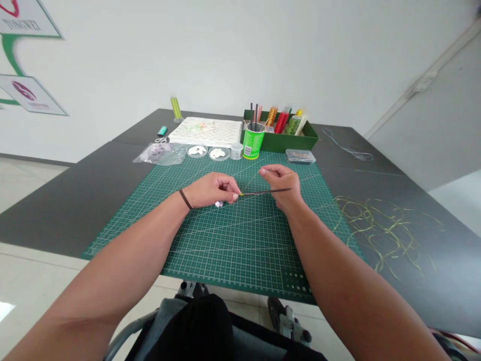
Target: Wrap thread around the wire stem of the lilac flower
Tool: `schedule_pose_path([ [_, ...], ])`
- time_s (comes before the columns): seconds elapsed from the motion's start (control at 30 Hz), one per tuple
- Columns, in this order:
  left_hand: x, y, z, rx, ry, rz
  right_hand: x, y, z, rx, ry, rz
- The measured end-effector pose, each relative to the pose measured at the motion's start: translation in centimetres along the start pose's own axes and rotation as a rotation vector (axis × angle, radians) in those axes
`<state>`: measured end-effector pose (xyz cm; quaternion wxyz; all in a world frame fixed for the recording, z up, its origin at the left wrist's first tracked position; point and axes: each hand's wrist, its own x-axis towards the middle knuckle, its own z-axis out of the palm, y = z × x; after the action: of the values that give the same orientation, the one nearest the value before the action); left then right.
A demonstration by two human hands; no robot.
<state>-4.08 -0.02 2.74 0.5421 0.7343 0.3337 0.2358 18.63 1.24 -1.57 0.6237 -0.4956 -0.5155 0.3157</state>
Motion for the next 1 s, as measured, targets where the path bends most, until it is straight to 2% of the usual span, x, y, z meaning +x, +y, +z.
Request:
schedule_pose_path([
  [0.1, -0.2, 0.3, 0.1, 0.189, 0.004, 0.031, 0.3, -0.7, -0.6, -0.024, -0.003, -0.026],
  [0.33, -0.5, 0.3, -0.3, 0.321, -0.104, 0.153, 0.4, -1.7, -2.0, -0.130, -0.093, -0.071],
  [0.43, -0.6, 0.3, -0.3, 0.341, -0.168, 0.145, 0.4, -2.2, -2.3, -0.204, -0.073, -0.187],
  [0.53, -0.5, 0.4, -0.1, 0.402, -0.175, 0.135, 0.2, -3.1, -2.3, -0.328, -0.056, -0.310],
  [0.8, -0.1, 0.0, 0.5, 0.601, -0.011, 0.132, -2.1, -6.3, -1.6, -0.524, 0.043, -0.712],
  [1.0, 0.2, -0.3, 1.0, 0.833, 0.215, 0.168, -4.0, -7.0, -1.0, -0.674, 0.114, -1.037],
])
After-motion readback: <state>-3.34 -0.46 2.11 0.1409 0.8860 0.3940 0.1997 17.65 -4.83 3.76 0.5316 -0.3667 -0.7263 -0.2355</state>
